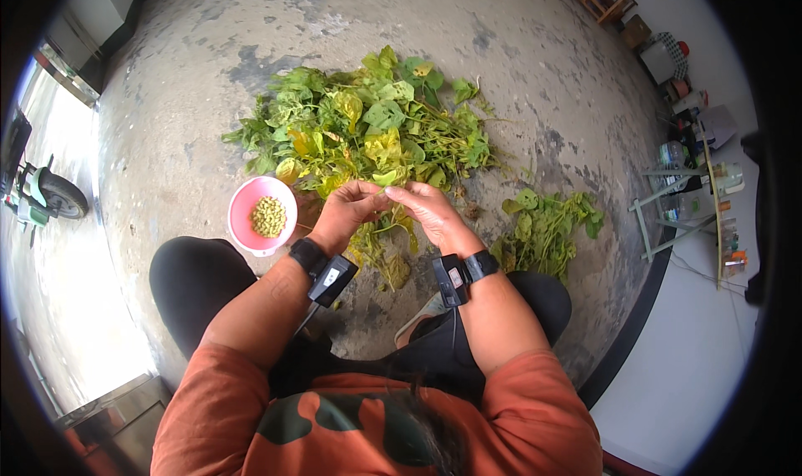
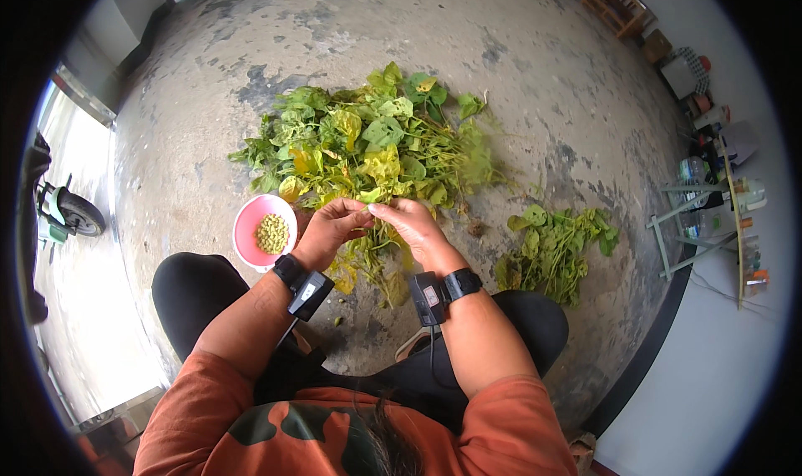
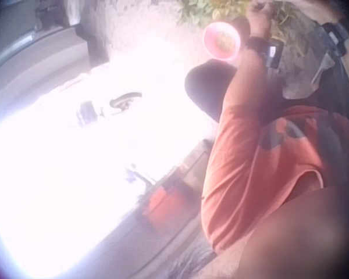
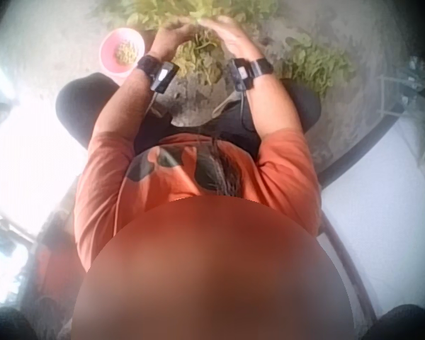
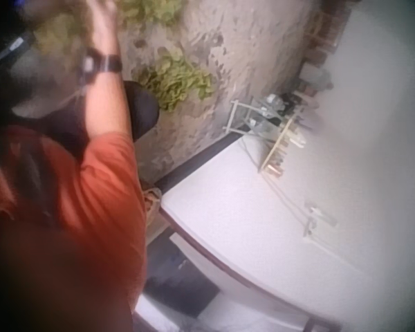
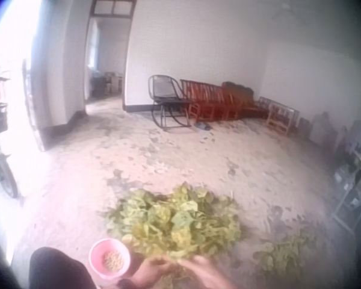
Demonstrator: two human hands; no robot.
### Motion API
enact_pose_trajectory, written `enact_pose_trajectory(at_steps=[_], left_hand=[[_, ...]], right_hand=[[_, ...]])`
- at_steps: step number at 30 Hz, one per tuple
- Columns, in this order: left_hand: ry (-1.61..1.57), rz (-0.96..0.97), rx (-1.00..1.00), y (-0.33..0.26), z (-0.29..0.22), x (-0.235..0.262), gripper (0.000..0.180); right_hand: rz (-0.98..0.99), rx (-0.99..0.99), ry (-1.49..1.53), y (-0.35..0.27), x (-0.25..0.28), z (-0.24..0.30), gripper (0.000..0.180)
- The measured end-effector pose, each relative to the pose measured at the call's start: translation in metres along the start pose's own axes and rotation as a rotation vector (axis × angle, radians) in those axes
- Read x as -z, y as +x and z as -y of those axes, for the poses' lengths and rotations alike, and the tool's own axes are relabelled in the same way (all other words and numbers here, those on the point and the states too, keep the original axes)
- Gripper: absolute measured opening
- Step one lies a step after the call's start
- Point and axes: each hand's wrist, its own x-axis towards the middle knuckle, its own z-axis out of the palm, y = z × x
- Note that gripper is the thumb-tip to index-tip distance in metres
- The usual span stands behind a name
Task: The person sits on a low stool and shells green vegetables by hand, placing the shelled contents into a pink bowl and discarding the stems and leaves onto the floor. The person handles the vegetables one at a time, repeatedly picking, shelling, and discarding.
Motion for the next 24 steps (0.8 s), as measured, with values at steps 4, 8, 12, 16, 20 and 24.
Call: enact_pose_trajectory(at_steps=[4,8,12,16,20,24], left_hand=[[-0.136,-0.036,0.095,0.004,-0.001,0.003,0.014],[-0.091,-0.072,0.098,0.008,-0.003,0.008,0.017],[0.046,-0.042,0.079,0.008,-0.001,0.007,0.021],[0.272,-0.061,-0.06,0.009,0.005,0.002,0.028],[0.839,-0.071,-0.421,0.003,0.003,0.001,0.027],[1.18,-0.095,-0.526,-0.009,-0.004,-0.002,0.021]], right_hand=[[0.015,0.022,0.072,0.006,0.001,-0.002,0.024],[0.04,-0.023,0.107,0.014,0.008,-0.001,0.018],[0.039,-0.039,0.107,0.019,0.009,-0.006,0.017],[-0.021,-0.016,0.016,0.02,0.008,-0.012,0.017],[-0.016,0.045,-0.012,0.014,0.004,-0.015,0.017],[-0.031,0.054,-0.104,0.004,0.0,-0.015,0.017]])
